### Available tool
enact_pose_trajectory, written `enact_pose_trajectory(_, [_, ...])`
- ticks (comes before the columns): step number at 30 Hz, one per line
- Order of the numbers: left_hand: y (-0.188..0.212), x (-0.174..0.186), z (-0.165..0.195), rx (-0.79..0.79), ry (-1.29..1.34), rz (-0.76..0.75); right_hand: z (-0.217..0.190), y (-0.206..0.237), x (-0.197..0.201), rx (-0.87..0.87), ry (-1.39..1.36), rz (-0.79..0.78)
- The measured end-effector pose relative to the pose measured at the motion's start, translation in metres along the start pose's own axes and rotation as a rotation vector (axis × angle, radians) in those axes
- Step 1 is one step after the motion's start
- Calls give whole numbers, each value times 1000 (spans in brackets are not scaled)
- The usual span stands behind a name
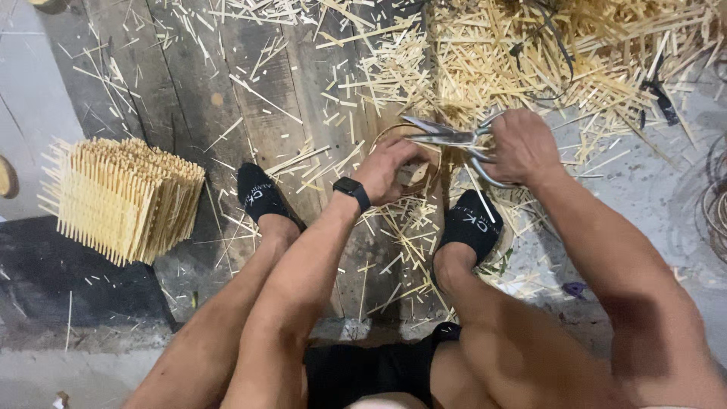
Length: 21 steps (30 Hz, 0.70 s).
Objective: The person sits on the floor assembling bamboo steamer baskets. They fit a woven bamboo panel into a round bamboo rim, press it in place over a wooden mold, trim excess material with shears, and stack the finished baskets with a pile of completed ones.
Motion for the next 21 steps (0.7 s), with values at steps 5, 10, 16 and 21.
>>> enact_pose_trajectory(5, [-1,0,-7,-16,-11,-61,2,-4,-23,27,-38,-12])
enact_pose_trajectory(10, [3,-1,-7,-46,-192,47,49,8,-51,-250,-260,-65])
enact_pose_trajectory(16, [33,16,-95,703,121,503,60,34,-10,-435,49,391])
enact_pose_trajectory(21, [15,-8,-120,713,482,543,-26,4,-42,-273,-1214,-136])
Point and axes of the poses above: each hand's wrist, its own y-axis away from the middle knuckle, its own x-axis out of the back of the hand, z = x × y, the point moved 8 cm from there along -y, towards the middle knuckle, and after that the axes turned 5 degrees about y, right-handed, at the moved point
